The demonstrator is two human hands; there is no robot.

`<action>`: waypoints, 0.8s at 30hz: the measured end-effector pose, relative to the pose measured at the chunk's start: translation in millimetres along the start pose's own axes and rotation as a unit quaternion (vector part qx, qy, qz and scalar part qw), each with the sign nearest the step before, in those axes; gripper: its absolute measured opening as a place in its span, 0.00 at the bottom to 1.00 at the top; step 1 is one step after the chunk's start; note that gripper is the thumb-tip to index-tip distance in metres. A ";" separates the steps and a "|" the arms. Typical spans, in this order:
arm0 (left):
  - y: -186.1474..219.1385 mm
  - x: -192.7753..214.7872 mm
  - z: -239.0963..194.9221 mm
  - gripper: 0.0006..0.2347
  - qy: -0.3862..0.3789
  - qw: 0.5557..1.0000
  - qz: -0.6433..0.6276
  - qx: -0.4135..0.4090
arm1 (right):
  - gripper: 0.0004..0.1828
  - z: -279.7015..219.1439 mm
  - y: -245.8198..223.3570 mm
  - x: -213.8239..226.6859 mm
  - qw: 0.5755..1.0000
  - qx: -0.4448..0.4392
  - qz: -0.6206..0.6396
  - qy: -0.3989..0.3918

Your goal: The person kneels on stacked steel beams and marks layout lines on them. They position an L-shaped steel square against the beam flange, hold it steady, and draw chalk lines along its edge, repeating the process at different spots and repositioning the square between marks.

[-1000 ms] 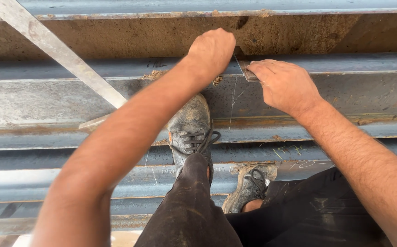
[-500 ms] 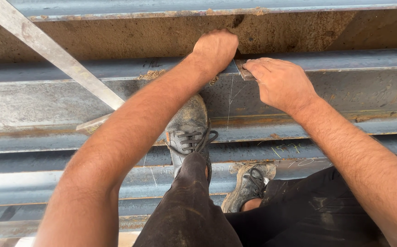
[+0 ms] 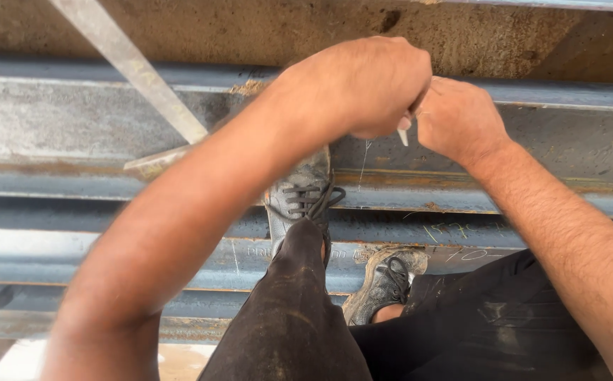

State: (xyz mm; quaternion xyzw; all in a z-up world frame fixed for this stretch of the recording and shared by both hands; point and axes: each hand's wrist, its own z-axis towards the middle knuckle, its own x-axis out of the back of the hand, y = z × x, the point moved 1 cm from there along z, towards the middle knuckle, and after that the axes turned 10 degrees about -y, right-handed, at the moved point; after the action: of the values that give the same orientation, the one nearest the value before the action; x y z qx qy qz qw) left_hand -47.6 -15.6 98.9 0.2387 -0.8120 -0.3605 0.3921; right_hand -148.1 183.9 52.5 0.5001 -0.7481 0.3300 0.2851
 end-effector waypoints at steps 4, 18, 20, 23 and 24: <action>0.5 -14.2 -42.2 0.04 0.092 0.995 -0.006 0.037 | 0.09 -3.6 -1.5 0.0 0.992 0.076 0.010 0.101; -26.2 -100.7 -146.3 0.16 0.467 0.832 -0.220 0.201 | 0.16 -104.6 -70.1 125.4 0.996 -0.034 0.032 0.080; -31.4 -116.7 -155.0 0.15 0.533 0.763 -0.291 0.222 | 0.24 -107.1 -73.7 129.2 0.974 -0.210 0.055 -0.070; -38.2 -137.3 -157.6 0.12 0.565 0.751 -0.270 0.210 | 0.22 -109.5 -72.8 135.1 0.968 -0.222 0.061 -0.101; -31.6 -140.0 -166.0 0.12 0.556 0.761 -0.268 0.199 | 0.22 -107.5 -75.0 136.1 0.964 -0.236 0.070 -0.097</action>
State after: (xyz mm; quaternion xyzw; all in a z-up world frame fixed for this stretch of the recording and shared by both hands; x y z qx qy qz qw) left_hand 171.0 -7.6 81.3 0.6777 -0.4080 -0.0847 0.6058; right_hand -113.4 170.2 237.7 0.3948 -0.8621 0.1133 0.2966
